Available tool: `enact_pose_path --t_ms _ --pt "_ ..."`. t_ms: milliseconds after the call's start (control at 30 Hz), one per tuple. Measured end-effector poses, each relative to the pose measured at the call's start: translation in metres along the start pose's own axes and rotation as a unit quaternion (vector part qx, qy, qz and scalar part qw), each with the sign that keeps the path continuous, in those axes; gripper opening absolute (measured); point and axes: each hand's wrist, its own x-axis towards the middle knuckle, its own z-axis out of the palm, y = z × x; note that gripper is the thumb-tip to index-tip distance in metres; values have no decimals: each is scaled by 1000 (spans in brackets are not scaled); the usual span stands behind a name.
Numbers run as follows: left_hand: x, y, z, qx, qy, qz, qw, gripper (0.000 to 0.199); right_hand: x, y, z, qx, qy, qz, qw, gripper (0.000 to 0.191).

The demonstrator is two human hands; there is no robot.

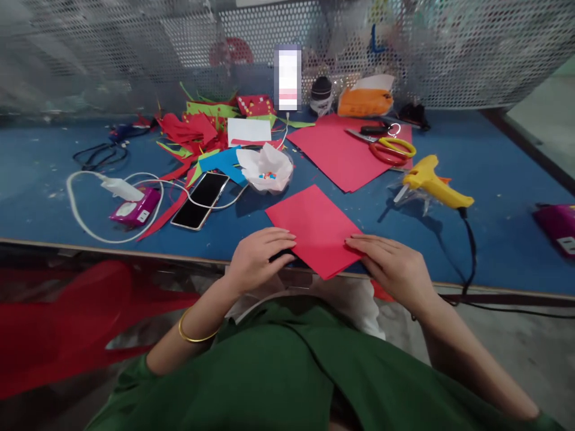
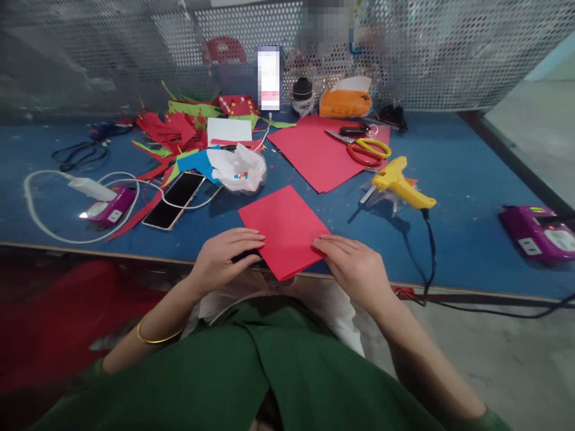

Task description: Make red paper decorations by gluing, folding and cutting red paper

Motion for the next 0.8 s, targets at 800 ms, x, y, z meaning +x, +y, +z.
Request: enact_pose_path --t_ms 800 --pt "17 3 -4 -14 -29 -113 993 2 -2 -5 -1 121 65 272 952 7"
